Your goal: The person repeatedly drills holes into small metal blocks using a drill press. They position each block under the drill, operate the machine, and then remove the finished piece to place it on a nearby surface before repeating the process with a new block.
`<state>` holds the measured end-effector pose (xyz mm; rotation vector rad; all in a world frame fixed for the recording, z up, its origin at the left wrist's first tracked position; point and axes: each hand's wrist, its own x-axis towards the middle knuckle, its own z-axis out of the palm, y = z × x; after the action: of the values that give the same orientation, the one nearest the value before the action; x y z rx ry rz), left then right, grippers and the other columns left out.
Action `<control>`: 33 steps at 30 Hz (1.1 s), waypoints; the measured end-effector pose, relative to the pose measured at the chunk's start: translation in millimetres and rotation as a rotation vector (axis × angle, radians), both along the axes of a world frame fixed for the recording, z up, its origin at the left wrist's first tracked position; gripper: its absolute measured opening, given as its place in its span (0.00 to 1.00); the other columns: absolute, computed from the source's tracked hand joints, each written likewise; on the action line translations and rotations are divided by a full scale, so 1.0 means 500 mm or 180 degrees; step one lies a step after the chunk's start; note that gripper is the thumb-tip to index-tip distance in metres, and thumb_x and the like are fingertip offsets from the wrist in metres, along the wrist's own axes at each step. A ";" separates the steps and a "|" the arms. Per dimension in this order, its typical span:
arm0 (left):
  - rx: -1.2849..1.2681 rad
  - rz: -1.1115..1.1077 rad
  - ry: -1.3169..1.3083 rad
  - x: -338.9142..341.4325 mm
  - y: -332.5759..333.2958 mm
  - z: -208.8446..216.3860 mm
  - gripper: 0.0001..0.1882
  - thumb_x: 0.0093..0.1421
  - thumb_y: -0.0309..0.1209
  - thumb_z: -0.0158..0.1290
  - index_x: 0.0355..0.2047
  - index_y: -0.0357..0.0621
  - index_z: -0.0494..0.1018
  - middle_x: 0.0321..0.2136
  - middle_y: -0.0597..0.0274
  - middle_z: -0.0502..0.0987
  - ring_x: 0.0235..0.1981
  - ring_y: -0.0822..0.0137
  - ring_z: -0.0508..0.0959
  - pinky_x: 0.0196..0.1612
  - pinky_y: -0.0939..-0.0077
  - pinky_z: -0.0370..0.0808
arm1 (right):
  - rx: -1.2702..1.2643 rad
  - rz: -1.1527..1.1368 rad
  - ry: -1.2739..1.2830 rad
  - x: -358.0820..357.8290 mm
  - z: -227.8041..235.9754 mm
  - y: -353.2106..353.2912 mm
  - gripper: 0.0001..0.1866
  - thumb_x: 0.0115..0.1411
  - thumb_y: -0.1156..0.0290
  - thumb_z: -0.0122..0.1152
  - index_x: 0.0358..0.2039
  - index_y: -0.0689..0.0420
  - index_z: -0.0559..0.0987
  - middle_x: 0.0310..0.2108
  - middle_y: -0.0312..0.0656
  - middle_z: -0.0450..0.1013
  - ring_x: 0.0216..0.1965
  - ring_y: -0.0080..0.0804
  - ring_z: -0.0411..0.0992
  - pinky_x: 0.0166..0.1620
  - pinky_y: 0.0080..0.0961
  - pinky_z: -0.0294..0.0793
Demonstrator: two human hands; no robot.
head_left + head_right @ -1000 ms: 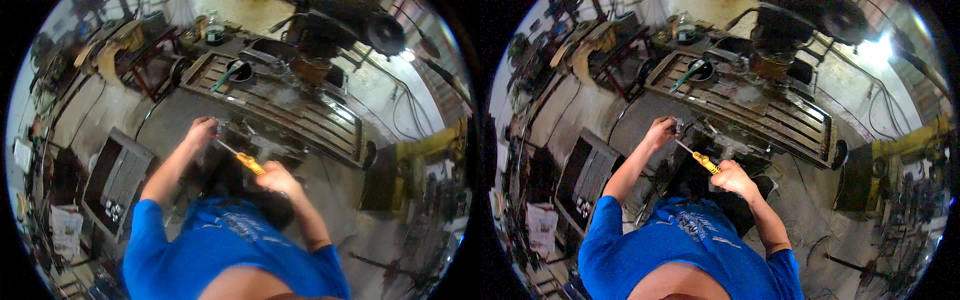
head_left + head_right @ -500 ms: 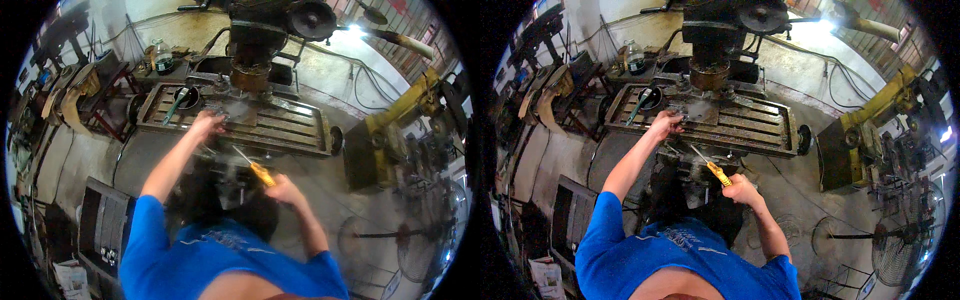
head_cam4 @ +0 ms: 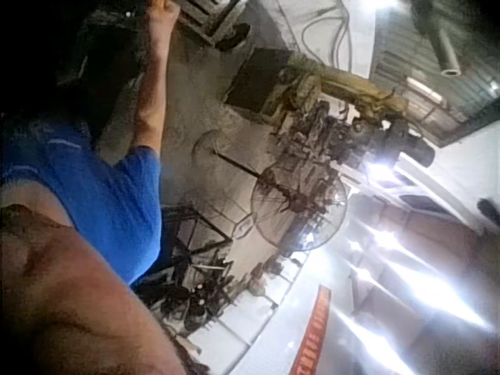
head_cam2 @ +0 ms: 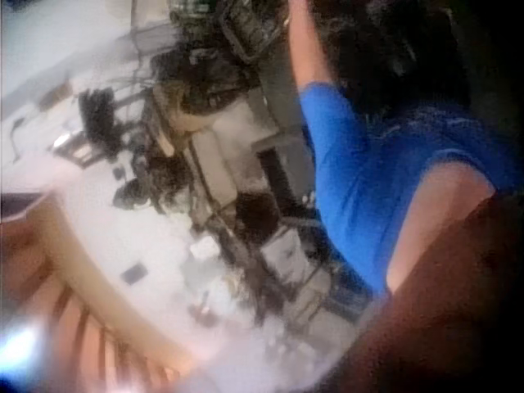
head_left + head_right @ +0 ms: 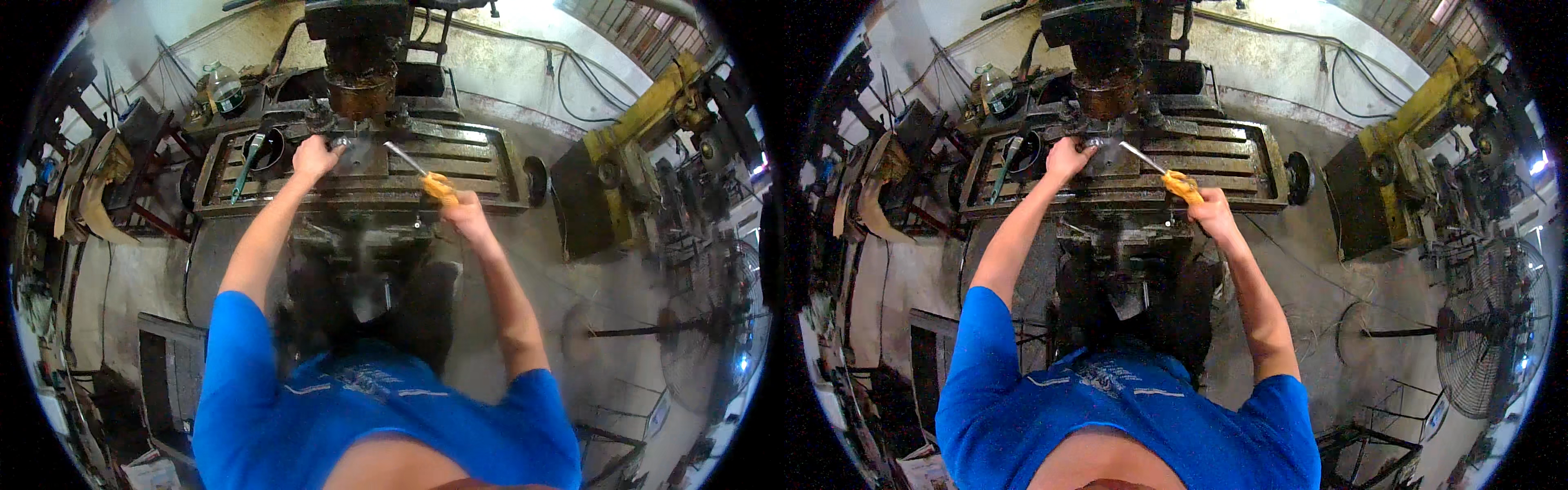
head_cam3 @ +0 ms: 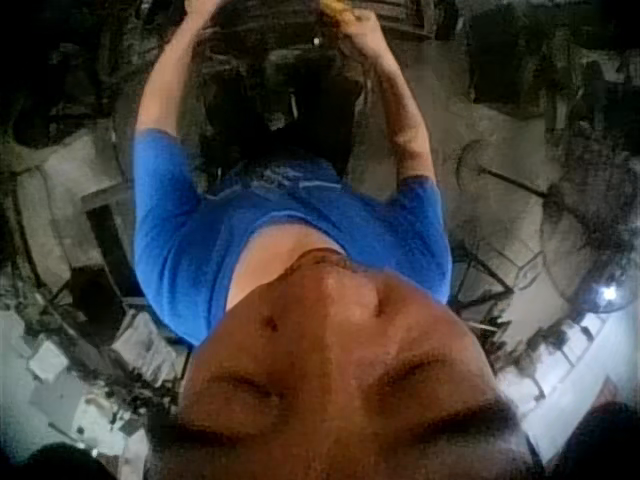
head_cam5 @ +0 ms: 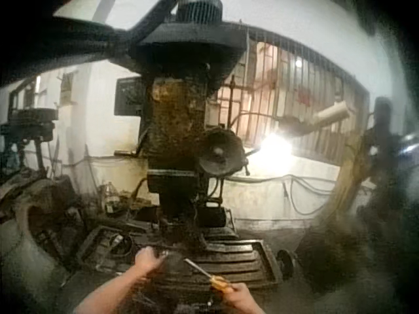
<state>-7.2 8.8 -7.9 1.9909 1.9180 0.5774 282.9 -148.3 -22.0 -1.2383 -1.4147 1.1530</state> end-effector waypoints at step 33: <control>0.0940 -0.1071 0.0671 0.083 0.018 -0.025 0.16 0.47 0.35 0.56 0.37 0.45 0.74 0.30 0.50 0.75 0.33 0.51 0.75 0.35 0.59 0.72 | -0.0190 -0.0947 -0.0342 0.092 0.037 -0.132 0.22 0.38 0.78 0.48 0.38 0.67 0.75 0.29 0.42 0.75 0.32 0.23 0.72 0.35 0.18 0.68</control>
<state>34.5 17.9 -20.6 2.5849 1.6222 0.6059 329.0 -214.5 -3.5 -1.5148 -1.2285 0.9412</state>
